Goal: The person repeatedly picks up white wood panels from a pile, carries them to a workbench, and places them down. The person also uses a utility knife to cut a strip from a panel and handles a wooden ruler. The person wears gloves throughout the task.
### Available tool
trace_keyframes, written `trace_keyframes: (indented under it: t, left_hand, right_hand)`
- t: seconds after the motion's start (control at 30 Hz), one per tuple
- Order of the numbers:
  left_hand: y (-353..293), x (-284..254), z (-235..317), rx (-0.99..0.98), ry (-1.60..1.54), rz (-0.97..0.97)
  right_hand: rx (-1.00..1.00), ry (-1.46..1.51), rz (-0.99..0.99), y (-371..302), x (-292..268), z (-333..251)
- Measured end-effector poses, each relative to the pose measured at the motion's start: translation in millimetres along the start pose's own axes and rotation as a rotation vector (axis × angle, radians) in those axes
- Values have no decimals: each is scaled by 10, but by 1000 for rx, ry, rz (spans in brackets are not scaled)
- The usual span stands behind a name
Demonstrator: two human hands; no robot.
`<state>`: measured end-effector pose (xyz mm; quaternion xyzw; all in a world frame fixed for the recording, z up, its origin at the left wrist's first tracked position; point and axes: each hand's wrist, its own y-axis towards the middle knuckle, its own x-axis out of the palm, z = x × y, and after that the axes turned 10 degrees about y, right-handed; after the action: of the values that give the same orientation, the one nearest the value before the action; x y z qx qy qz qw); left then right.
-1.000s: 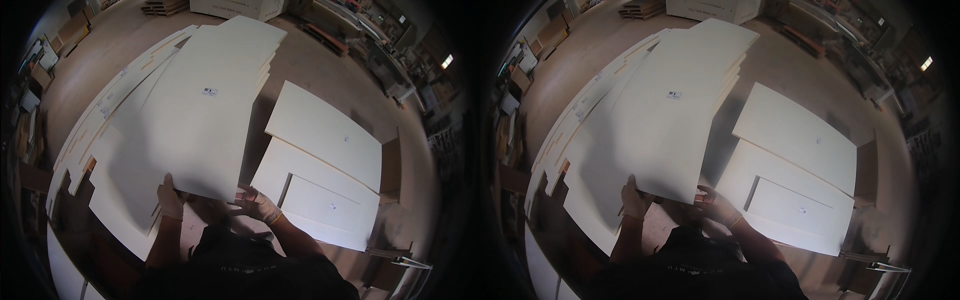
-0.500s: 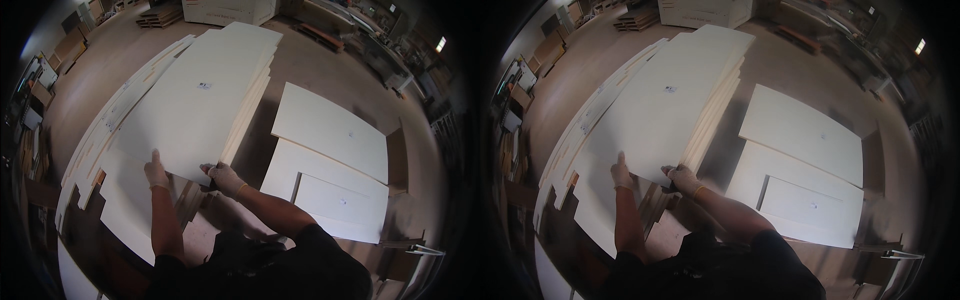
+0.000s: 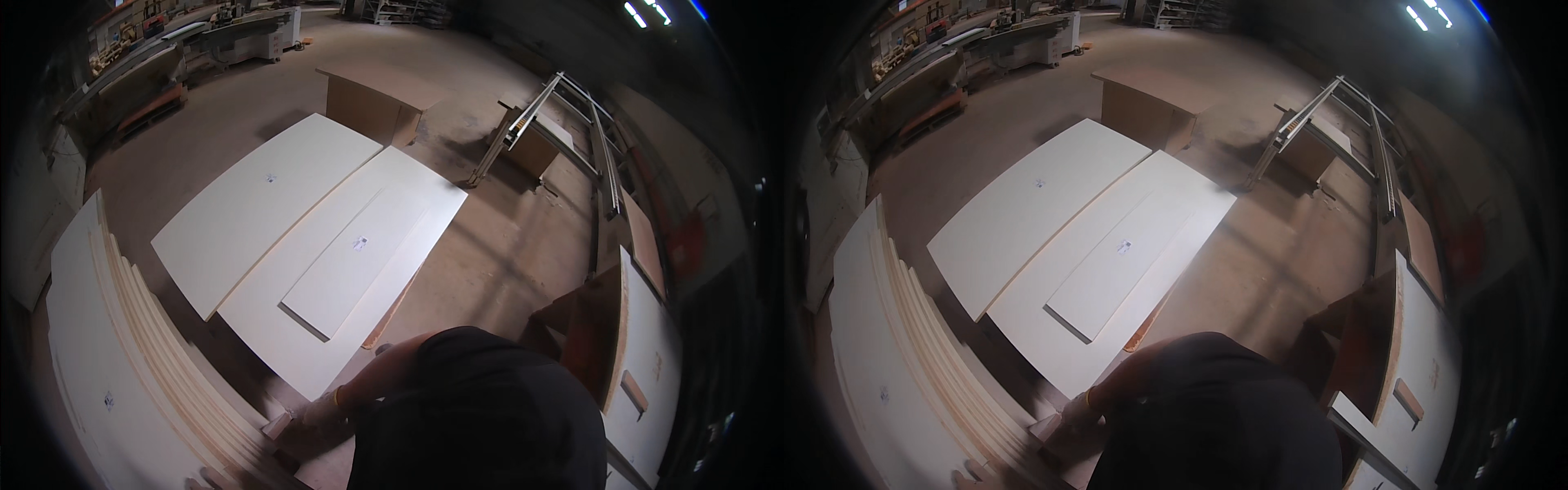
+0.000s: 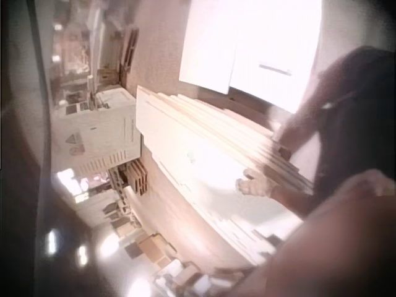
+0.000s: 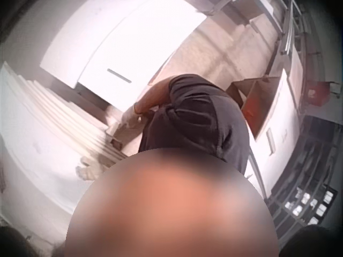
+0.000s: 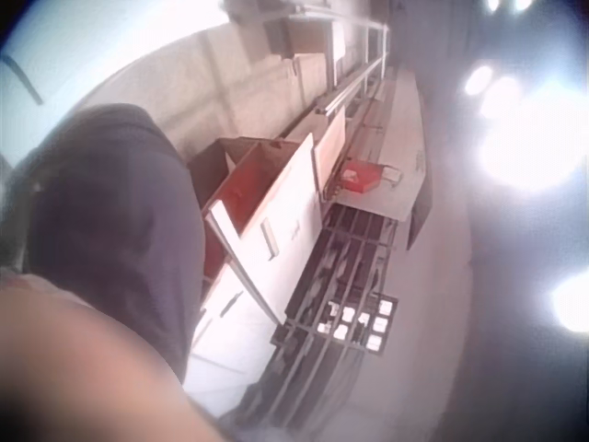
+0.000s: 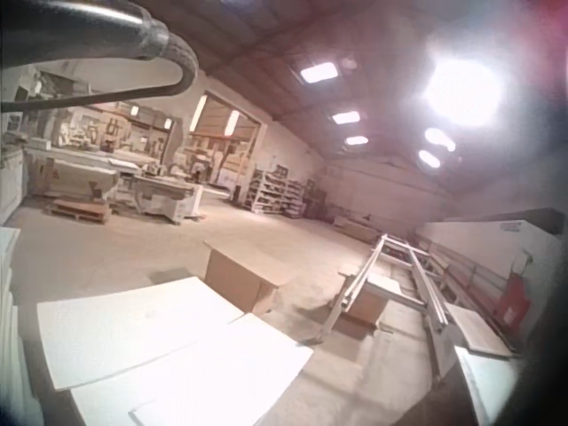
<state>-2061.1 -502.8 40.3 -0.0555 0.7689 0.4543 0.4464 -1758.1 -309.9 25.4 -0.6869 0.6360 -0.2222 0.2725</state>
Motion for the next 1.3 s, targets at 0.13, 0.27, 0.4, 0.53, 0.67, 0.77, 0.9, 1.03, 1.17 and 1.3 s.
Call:
trace_keyframes:
  t: [0.13,0.27,0.4,0.53,0.67,0.77,0.9,1.03,1.17,1.3]
  left_hand:
    - [-48,-504,532,104,200,217]
    - [-140,-562,392,166,272,348]
    - [-74,-81,224,-144,-166,-251]
    - [-201,-263,267,-385,43,-500]
    - [-572,-748,1260,-221,-101,-141]
    - [-1138,-1253,2435,-115,-529,-156]
    - [-1683,-1863,3846,188,-822,-346]
    - [-1837,-2211,4922,423,-1055,-380]
    - [-1897,-2301,5784,568,-1239,-429]
    - [-1988,-2323,6649,717,-1319,-418]
  right_hand:
    - [70,-79,305,-391,-189,816]
    - [79,-5,310,-945,-126,1259]
    - [-7,-340,445,-1443,-103,1465]
    - [244,82,483,-1966,75,1579]
    - [244,92,540,-2654,183,2015]
    - [238,78,524,-3168,234,2554]
    - [399,142,685,-3606,267,3333]
    - [350,415,903,-4223,371,4005]
    - [438,495,1109,-4884,657,4439]
    - [475,668,1214,-5292,847,4861]
